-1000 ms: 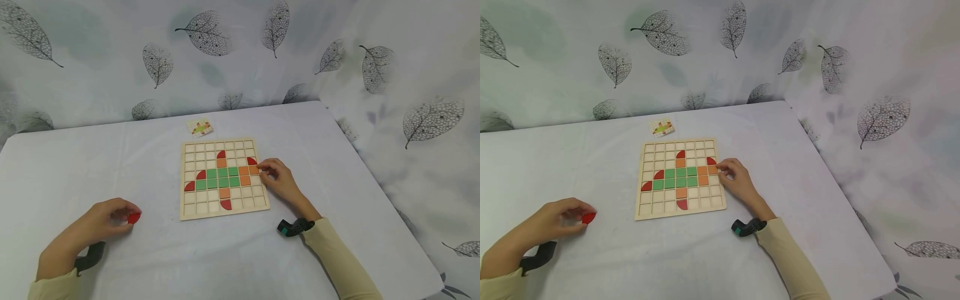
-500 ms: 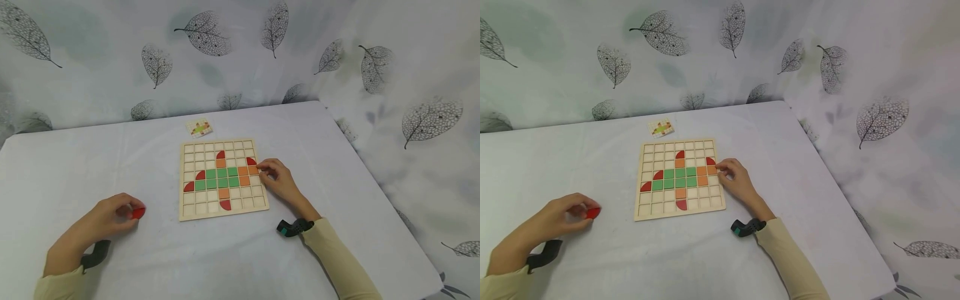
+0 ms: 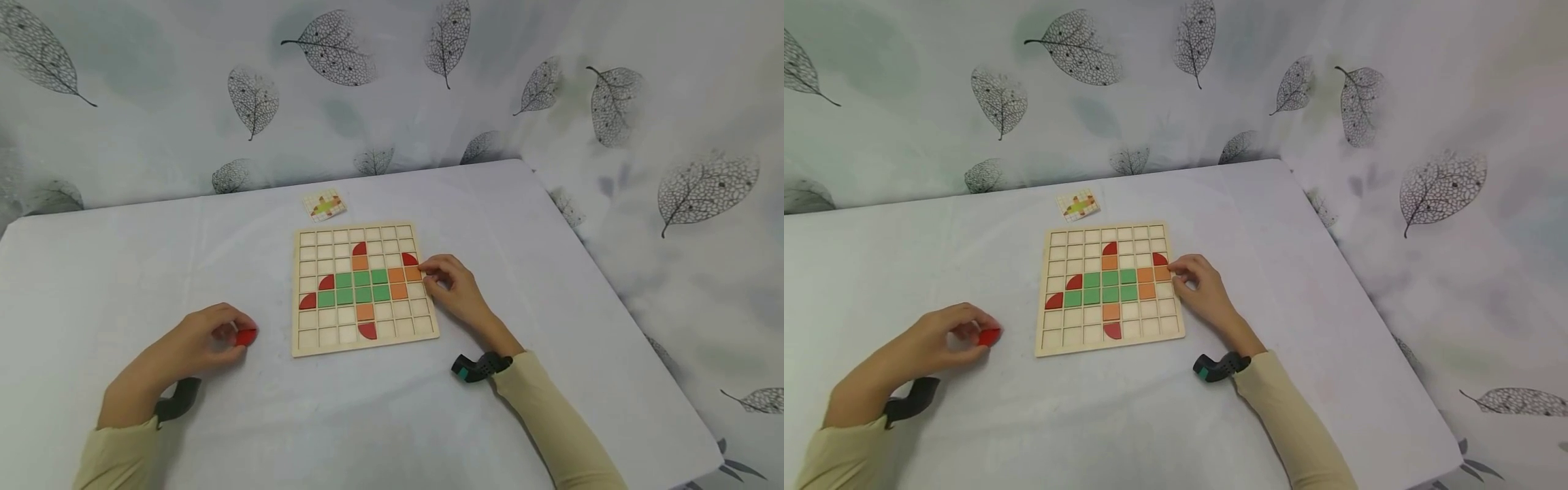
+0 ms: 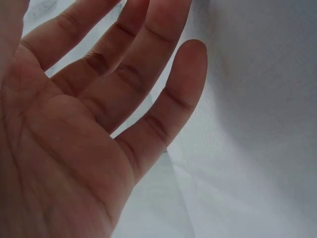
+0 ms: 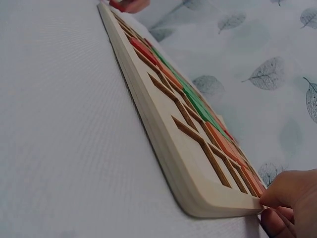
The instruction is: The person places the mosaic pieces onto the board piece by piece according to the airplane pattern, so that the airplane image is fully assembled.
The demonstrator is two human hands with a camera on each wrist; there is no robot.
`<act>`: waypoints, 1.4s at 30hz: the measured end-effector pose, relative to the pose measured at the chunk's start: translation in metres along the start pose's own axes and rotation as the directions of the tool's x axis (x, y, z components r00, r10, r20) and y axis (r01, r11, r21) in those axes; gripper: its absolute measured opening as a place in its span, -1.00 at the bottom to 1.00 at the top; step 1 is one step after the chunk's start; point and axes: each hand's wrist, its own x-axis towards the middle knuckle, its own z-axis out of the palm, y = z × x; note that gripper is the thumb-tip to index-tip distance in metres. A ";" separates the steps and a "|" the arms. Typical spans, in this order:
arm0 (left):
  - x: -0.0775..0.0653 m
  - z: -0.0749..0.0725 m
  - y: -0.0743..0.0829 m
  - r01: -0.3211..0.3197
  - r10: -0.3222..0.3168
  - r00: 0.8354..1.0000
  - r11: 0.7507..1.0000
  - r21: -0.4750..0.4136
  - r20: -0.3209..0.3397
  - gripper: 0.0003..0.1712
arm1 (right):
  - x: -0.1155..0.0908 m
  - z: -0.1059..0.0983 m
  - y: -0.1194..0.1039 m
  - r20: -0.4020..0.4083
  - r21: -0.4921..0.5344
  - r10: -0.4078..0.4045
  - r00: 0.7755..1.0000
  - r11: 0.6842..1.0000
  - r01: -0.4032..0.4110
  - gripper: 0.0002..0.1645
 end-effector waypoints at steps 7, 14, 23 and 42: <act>0.008 0.001 0.006 0.049 -0.048 0.998 0.999 -0.010 0.045 -0.59 | 0.000 0.001 -0.001 0.007 -0.005 0.022 1.000 1.000 -0.022 -0.72; 0.019 0.001 0.015 0.065 -0.064 0.994 0.998 -0.001 0.085 -0.64 | 0.000 0.000 -0.002 0.005 -0.009 0.024 1.000 1.000 -0.024 -0.72; 0.038 -0.001 0.027 0.063 -0.061 0.991 0.998 -0.010 0.120 -0.64 | -0.001 0.000 -0.001 0.010 -0.018 0.032 0.999 0.999 -0.032 -0.72; 0.085 -0.002 0.054 -0.075 0.081 0.991 0.996 -0.054 0.107 -0.63 | -0.001 -0.001 -0.002 0.006 -0.005 -0.006 1.000 1.000 0.006 -0.73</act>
